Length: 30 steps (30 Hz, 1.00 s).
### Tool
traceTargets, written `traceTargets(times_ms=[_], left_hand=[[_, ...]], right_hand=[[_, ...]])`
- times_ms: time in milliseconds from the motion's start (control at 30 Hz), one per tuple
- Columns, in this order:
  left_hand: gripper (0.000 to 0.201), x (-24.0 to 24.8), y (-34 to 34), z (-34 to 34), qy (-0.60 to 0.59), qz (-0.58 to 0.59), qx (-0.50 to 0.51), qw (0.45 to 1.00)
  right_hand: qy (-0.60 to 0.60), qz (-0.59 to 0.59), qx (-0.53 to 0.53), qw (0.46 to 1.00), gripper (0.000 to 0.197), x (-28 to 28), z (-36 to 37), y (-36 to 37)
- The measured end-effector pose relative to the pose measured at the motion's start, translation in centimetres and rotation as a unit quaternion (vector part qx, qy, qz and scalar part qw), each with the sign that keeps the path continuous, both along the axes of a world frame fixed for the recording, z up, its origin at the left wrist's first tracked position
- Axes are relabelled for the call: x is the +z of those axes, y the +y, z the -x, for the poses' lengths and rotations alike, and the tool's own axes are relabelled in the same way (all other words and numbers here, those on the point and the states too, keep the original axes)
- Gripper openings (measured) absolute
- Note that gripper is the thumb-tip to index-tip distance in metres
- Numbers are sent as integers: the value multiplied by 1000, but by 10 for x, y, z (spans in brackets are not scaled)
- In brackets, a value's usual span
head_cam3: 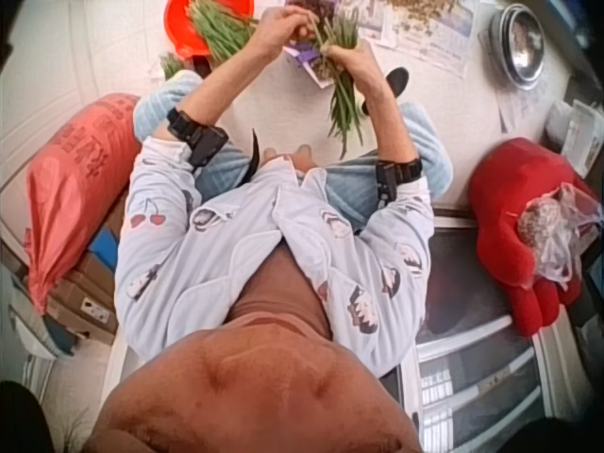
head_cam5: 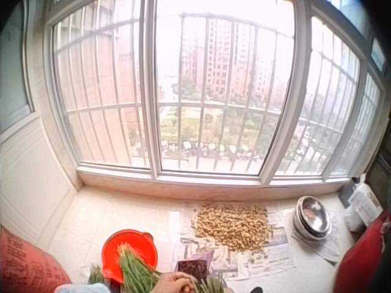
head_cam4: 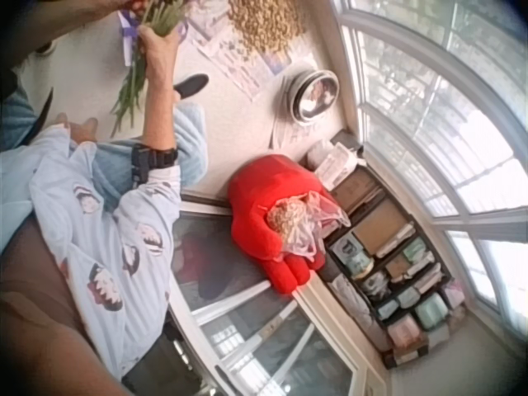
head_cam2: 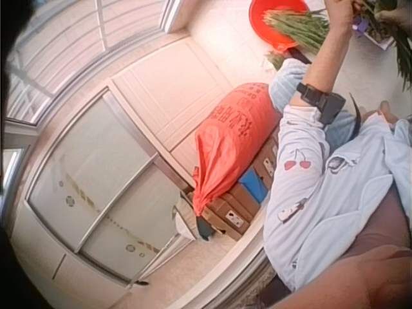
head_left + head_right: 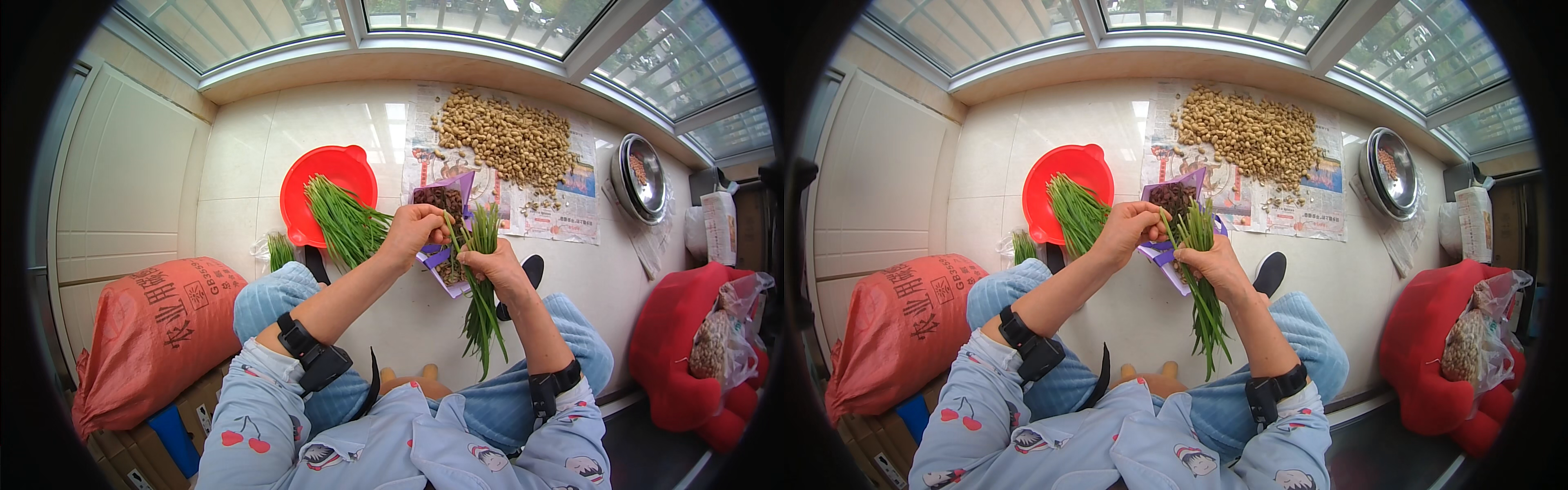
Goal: The person sits on the floor and trims the ends of green onions by hand, placing the trimmed pieces into a purple bag. The person then places the trimmed green onions into a red bowl.
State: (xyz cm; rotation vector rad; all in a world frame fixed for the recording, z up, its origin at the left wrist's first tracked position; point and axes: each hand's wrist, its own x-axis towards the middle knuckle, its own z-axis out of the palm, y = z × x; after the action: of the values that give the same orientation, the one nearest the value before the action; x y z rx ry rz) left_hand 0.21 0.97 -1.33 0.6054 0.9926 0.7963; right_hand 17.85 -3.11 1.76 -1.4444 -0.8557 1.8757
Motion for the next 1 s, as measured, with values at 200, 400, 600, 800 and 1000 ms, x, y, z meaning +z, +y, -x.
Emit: traceTargets(times_ms=[200, 400, 600, 800, 1000], left_hand=[[12, 1, 0, 0, 26, 0, -1, 1000], [12, -3, 0, -1, 24, -11, 3, 1000], [8, -4, 1, 1, 37, 22, 8, 999], [6, -6, 1, 0, 96, -3, -4, 995], [5, -7, 1, 0, 97, -6, -4, 995]], right_hand=[[-2, 1, -3, 1000, 7, 0, 0, 0], [-6, -1, -4, 1000, 8, -1, 0, -1], [-27, -16, -6, 999, 7, -5, -1, 0], [-78, -79, 16, 994, 8, -9, 1, -2], [-95, -92, 25, 991, 7, -8, 1, -2]])
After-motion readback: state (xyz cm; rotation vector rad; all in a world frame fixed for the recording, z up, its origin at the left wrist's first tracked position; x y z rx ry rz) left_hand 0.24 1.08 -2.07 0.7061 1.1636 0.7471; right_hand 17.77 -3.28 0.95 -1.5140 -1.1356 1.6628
